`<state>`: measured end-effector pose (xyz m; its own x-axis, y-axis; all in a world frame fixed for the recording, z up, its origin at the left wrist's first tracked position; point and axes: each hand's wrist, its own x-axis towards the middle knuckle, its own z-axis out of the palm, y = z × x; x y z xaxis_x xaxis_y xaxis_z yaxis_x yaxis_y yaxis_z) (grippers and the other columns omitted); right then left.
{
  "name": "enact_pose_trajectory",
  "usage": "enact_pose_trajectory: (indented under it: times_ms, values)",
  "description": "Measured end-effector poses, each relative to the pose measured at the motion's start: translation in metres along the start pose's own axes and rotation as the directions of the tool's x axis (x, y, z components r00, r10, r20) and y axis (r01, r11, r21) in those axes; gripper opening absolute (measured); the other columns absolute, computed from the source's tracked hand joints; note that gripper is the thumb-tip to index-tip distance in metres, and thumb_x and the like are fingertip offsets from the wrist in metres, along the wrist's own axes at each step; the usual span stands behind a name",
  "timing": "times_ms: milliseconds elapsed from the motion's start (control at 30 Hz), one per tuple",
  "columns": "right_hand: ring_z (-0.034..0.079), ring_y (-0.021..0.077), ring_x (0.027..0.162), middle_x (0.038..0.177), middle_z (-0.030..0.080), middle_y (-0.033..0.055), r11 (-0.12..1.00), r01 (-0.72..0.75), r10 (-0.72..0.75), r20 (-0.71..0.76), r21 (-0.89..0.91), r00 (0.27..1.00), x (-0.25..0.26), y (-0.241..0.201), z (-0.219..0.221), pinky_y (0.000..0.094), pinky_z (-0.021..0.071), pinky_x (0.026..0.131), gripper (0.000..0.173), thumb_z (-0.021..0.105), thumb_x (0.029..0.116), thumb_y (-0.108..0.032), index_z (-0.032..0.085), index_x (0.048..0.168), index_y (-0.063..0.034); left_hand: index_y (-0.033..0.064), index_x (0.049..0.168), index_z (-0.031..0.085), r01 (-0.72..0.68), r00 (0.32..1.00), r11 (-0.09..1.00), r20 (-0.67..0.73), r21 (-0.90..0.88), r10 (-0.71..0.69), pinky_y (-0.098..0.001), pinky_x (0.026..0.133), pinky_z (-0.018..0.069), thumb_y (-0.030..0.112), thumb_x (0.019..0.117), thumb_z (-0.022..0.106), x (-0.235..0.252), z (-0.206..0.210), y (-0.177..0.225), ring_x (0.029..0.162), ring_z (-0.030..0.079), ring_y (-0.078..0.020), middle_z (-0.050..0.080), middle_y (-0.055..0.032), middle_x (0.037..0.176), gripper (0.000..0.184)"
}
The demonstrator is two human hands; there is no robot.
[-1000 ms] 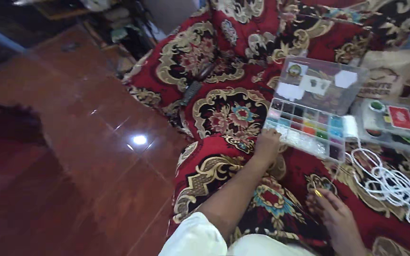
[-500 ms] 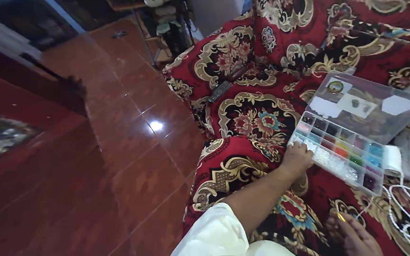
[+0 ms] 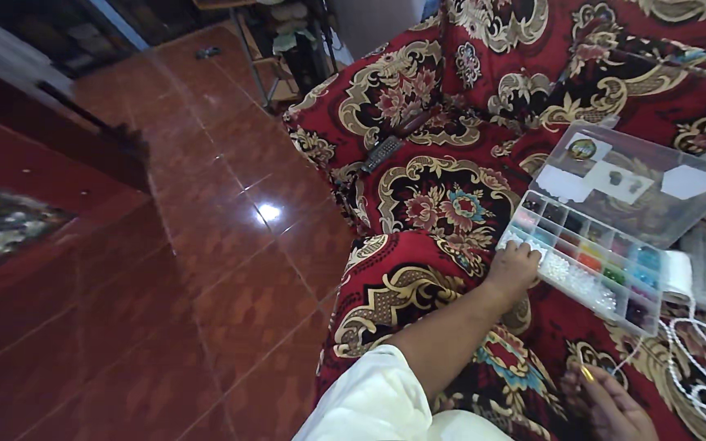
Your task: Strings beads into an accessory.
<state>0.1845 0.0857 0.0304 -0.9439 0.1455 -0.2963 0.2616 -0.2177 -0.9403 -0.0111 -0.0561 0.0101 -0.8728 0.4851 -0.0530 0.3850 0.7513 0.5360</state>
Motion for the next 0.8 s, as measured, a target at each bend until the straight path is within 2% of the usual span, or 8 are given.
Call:
enact_pose_trajectory:
  times_ms: [167, 367, 467, 500, 567, 633, 700, 800]
  values:
    - [0.071, 0.0054, 0.074, 0.086, 0.074, -0.0061, 1.0, 0.002, -0.002, -0.007, 0.014, 1.0, -0.001, 0.0, -0.001, 0.0223, 0.0609, 0.069, 0.026, 0.039, 0.1058, -0.004, 0.064, 0.104, -0.0097, -0.001, 0.122, 0.067, 0.009, 0.999, 0.994, -0.041, -0.107, -0.013, -0.0522, 0.101, 0.0492, 0.008, 0.1006, 0.06, 0.003, 0.001, -0.004, 0.124, 0.056, -0.0425, 0.063, -0.0231, 0.125, 0.024]
    - [0.069, 0.0032, 0.069, 0.083, 0.072, -0.0077, 0.998, 0.038, -0.032, -0.139, 0.044, 0.99, -0.002, -0.007, 0.001, 0.0201, 0.0596, 0.065, 0.028, 0.036, 0.1056, -0.002, 0.062, 0.104, -0.0089, -0.0033, 0.115, 0.068, -0.022, 0.995, 0.975, -0.099, -0.219, 0.001, -0.0494, 0.105, 0.0471, 0.008, 0.1009, 0.059, 0.003, -0.001, -0.003, 0.121, 0.059, -0.0389, 0.065, -0.0227, 0.121, 0.021]
    - [0.07, 0.0032, 0.075, 0.087, 0.073, -0.0066, 0.99, 0.14, -0.13, -0.215, 0.028, 0.968, 0.0, -0.006, -0.002, 0.0195, 0.0593, 0.066, 0.025, 0.039, 0.1052, -0.002, 0.063, 0.105, -0.0087, -0.0076, 0.115, 0.066, -0.002, 0.995, 0.88, -0.085, -0.475, -0.044, -0.0455, 0.099, 0.0516, 0.009, 0.1007, 0.058, -0.004, -0.003, 0.005, 0.107, 0.067, -0.0325, 0.068, -0.0229, 0.114, 0.024]
    - [0.071, 0.004, 0.079, 0.091, 0.074, -0.0054, 0.985, 0.173, -0.172, -0.244, -0.018, 0.954, 0.0, -0.006, -0.003, 0.0199, 0.0596, 0.067, 0.023, 0.041, 0.1044, -0.003, 0.063, 0.105, -0.0077, -0.0091, 0.116, 0.064, 0.04, 0.996, 0.796, -0.036, -0.605, -0.078, -0.0435, 0.096, 0.0531, 0.01, 0.0997, 0.06, -0.007, -0.001, 0.01, 0.103, 0.068, -0.029, 0.069, -0.0225, 0.111, 0.025]
    - [0.071, 0.0047, 0.084, 0.099, 0.075, -0.0033, 0.97, 0.226, -0.244, -0.292, -0.094, 0.925, 0.001, -0.001, -0.007, 0.02, 0.0593, 0.067, 0.021, 0.047, 0.102, -0.005, 0.067, 0.106, -0.0062, -0.0093, 0.119, 0.06, 0.181, 0.983, 0.569, 0.165, -0.802, -0.079, -0.0346, 0.087, 0.0539, 0.009, 0.0993, 0.062, -0.015, 0.004, 0.019, 0.094, 0.065, -0.0183, 0.067, -0.018, 0.108, 0.027]
    - [0.072, 0.0051, 0.083, 0.1, 0.076, -0.002, 0.958, 0.258, -0.285, -0.307, -0.126, 0.908, 0.002, 0.003, -0.008, 0.0202, 0.0597, 0.066, 0.019, 0.05, 0.1, -0.006, 0.068, 0.107, -0.0053, -0.0056, 0.126, 0.059, 0.357, 0.92, 0.398, 0.392, -0.845, 0.006, -0.0295, 0.083, 0.0539, 0.009, 0.1013, 0.06, -0.023, 0.006, 0.026, 0.088, 0.063, -0.0109, 0.067, -0.0109, 0.107, 0.029]
    - [0.073, 0.0078, 0.081, 0.097, 0.076, -0.0004, 0.958, 0.275, -0.288, -0.28, -0.087, 0.916, 0.002, 0.001, -0.005, 0.0234, 0.0616, 0.069, 0.019, 0.051, 0.1001, -0.005, 0.069, 0.106, -0.0044, -0.0012, 0.122, 0.062, 0.465, 0.838, 0.364, 0.533, -0.807, 0.112, -0.0256, 0.08, 0.0547, 0.007, 0.103, 0.057, -0.027, 0.006, 0.029, 0.083, 0.064, -0.006, 0.067, -0.0024, 0.099, 0.022]
    - [0.073, 0.0087, 0.073, 0.087, 0.076, 0.0002, 0.965, 0.256, -0.26, -0.239, -0.048, 0.935, 0.002, 0.001, 0.0, 0.0247, 0.0625, 0.066, 0.017, 0.053, 0.0996, -0.005, 0.07, 0.104, -0.0025, 0.005, 0.109, 0.064, 0.491, 0.766, 0.399, 0.602, -0.775, 0.226, -0.0216, 0.074, 0.0555, 0.007, 0.1035, 0.054, -0.028, 0.005, 0.026, 0.074, 0.064, -0.0022, 0.068, 0.0061, 0.087, 0.011]
